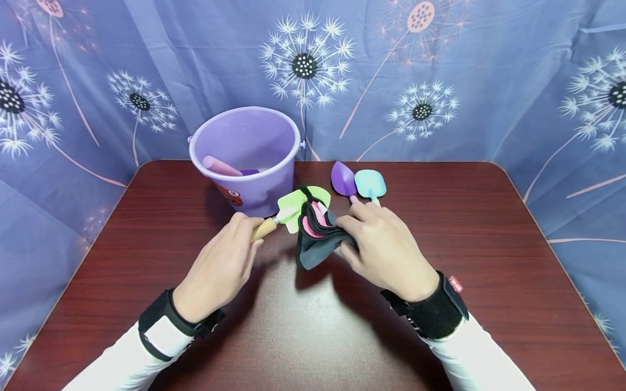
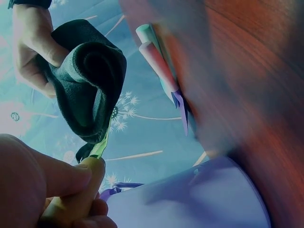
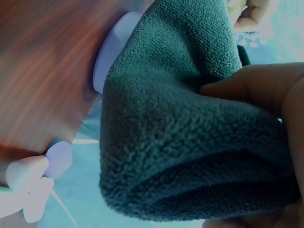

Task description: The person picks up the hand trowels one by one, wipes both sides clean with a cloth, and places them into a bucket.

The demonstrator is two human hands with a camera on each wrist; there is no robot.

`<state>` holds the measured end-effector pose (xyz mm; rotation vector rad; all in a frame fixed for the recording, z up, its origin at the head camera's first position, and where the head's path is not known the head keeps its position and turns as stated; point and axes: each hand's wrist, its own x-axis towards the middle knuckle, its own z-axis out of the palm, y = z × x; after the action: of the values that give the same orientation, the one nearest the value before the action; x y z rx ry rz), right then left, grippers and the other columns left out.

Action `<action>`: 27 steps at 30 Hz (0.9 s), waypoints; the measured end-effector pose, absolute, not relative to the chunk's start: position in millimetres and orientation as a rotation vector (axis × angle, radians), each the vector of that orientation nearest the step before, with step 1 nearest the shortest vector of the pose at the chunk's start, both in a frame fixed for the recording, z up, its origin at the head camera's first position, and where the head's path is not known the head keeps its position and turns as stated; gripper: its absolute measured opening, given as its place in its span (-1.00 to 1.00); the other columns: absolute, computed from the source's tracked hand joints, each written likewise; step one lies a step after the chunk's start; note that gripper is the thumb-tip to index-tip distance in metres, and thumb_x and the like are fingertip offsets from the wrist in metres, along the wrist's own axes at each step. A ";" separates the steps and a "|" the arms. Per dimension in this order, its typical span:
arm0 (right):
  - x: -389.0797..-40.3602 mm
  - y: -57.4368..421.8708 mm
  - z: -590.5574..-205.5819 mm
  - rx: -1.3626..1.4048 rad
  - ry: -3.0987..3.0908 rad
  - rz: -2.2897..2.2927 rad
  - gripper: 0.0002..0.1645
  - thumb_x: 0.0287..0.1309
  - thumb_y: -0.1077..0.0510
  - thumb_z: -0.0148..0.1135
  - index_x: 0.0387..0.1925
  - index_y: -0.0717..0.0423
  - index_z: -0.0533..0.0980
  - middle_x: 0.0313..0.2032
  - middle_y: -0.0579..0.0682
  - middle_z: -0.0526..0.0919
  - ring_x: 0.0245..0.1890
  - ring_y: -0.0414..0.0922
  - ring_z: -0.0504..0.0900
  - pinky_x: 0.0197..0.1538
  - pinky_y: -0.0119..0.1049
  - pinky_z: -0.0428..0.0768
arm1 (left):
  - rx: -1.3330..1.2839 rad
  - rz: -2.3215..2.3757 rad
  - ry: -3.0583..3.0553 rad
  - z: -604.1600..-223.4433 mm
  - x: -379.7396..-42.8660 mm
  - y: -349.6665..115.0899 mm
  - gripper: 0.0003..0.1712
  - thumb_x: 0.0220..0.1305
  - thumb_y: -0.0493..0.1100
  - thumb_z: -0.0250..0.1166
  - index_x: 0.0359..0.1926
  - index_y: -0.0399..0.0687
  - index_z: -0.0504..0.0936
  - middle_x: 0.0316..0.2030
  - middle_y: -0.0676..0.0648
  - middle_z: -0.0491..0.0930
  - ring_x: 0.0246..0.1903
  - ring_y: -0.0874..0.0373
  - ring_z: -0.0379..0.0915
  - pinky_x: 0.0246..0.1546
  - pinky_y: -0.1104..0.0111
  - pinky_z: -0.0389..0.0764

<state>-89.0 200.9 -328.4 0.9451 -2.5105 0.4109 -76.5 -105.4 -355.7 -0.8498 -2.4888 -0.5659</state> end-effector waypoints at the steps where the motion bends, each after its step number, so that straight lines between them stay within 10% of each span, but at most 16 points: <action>1: -88.7 200.2 -328.5 0.954 -2.508 0.410 -0.69 0.12 0.21 0.30 -0.08 0.13 0.74 -0.27 -0.08 0.55 -0.35 -0.11 0.47 -0.24 -0.13 0.49 | -0.851 -0.567 -2.489 -355.6 -76.4 -105.3 -0.68 0.44 -0.32 0.34 0.13 -0.28 0.49 -0.23 -0.13 0.41 -0.34 -0.06 0.43 -0.39 0.18 0.55; 7: -87.5 196.5 -328.4 1.012 -2.495 0.404 -0.71 0.13 0.21 0.27 -0.10 0.14 0.72 -0.23 -0.04 0.59 -0.22 -0.03 0.61 -0.15 -0.09 0.54 | -0.856 -0.579 -2.485 -355.7 -75.8 -104.9 -0.68 0.45 -0.32 0.33 0.13 -0.28 0.48 -0.22 -0.13 0.41 -0.33 -0.07 0.44 -0.38 0.17 0.56; 13: -84.0 194.8 -329.7 1.042 -2.513 0.412 -0.68 0.10 0.20 0.36 -0.07 0.13 0.72 -0.10 0.01 0.67 0.36 0.13 0.55 0.04 0.01 0.59 | -0.862 -0.575 -2.477 -356.1 -75.4 -104.7 -0.67 0.45 -0.31 0.32 0.15 -0.29 0.49 -0.23 -0.13 0.42 -0.34 -0.07 0.44 -0.36 0.16 0.56; 20: -83.1 191.9 -329.5 1.068 -2.499 0.408 -0.68 0.03 0.22 0.40 -0.11 0.11 0.72 -0.19 -0.06 0.61 -0.27 -0.06 0.53 -0.12 -0.10 0.53 | -0.867 -0.591 -2.474 -355.8 -75.7 -104.4 -0.67 0.44 -0.32 0.33 0.14 -0.29 0.50 -0.23 -0.13 0.43 -0.35 -0.07 0.43 -0.37 0.15 0.55; 27: -83.2 188.8 -329.0 1.125 -2.476 0.410 -0.68 0.03 0.26 0.40 -0.11 0.10 0.72 -0.24 -0.08 0.56 -0.27 -0.10 0.51 -0.09 -0.12 0.51 | -0.875 -0.590 -2.494 -355.1 -74.8 -103.7 -0.67 0.44 -0.32 0.32 0.15 -0.28 0.49 -0.24 -0.12 0.41 -0.36 -0.05 0.41 -0.39 0.18 0.53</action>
<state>-83.2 188.8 -329.0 1.1248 -2.4762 0.4105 -74.8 -103.7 -355.1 -0.8748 -2.4942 -0.5901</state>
